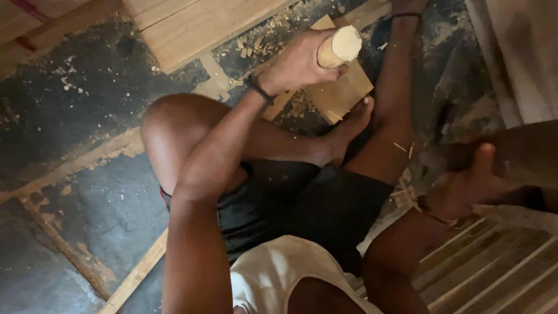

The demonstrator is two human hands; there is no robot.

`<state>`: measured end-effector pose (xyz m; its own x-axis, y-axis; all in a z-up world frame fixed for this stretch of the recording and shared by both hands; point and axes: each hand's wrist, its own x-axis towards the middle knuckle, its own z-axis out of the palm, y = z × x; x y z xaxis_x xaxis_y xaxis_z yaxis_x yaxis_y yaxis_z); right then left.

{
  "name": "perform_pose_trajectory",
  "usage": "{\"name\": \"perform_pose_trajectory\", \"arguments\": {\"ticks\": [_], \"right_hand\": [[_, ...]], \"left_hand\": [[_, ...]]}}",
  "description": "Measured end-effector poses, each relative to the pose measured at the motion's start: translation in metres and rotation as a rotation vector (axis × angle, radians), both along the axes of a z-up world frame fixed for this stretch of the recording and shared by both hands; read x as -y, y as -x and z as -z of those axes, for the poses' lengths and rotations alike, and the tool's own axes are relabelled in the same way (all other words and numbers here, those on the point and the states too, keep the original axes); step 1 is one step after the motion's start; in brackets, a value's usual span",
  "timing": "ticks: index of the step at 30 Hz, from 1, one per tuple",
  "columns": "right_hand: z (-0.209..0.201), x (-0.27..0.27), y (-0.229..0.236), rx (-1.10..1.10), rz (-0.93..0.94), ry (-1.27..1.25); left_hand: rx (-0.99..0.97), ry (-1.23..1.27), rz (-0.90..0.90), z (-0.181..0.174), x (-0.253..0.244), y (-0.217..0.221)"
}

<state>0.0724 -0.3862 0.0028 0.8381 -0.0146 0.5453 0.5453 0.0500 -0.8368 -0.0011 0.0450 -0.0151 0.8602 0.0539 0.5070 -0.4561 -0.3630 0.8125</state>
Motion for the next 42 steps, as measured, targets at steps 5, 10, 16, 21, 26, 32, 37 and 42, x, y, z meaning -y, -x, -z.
{"name": "perform_pose_trajectory", "arguments": {"ticks": [5,10,16,21,26,32,37,42], "right_hand": [[-0.010,0.001,0.003,0.056,-0.074,-0.005],[-0.031,0.001,0.007,0.044,-0.042,0.010],[-0.067,-0.031,0.015,-0.007,-0.001,0.159],[-0.072,-0.087,0.030,0.023,0.074,0.827],[-0.072,-0.112,0.041,0.072,0.108,1.156],[-0.077,-0.099,0.033,0.108,0.053,0.933],[-0.084,-0.066,0.013,0.116,0.159,0.766],[-0.075,-0.109,0.030,-0.018,0.146,1.239]], "left_hand": [[-0.090,-0.046,0.060,0.011,-0.001,-0.004],[-0.062,-0.162,0.073,0.003,0.008,0.002],[-0.126,-0.183,0.080,0.003,0.009,0.000],[-0.104,-0.165,0.126,0.007,0.014,-0.001],[-0.209,-0.276,0.088,0.008,0.010,0.002],[-0.114,-0.116,0.102,-0.009,-0.002,0.007],[-0.022,-0.123,0.103,-0.010,0.005,0.006],[-0.083,-0.104,0.145,-0.007,0.005,0.001]]}}
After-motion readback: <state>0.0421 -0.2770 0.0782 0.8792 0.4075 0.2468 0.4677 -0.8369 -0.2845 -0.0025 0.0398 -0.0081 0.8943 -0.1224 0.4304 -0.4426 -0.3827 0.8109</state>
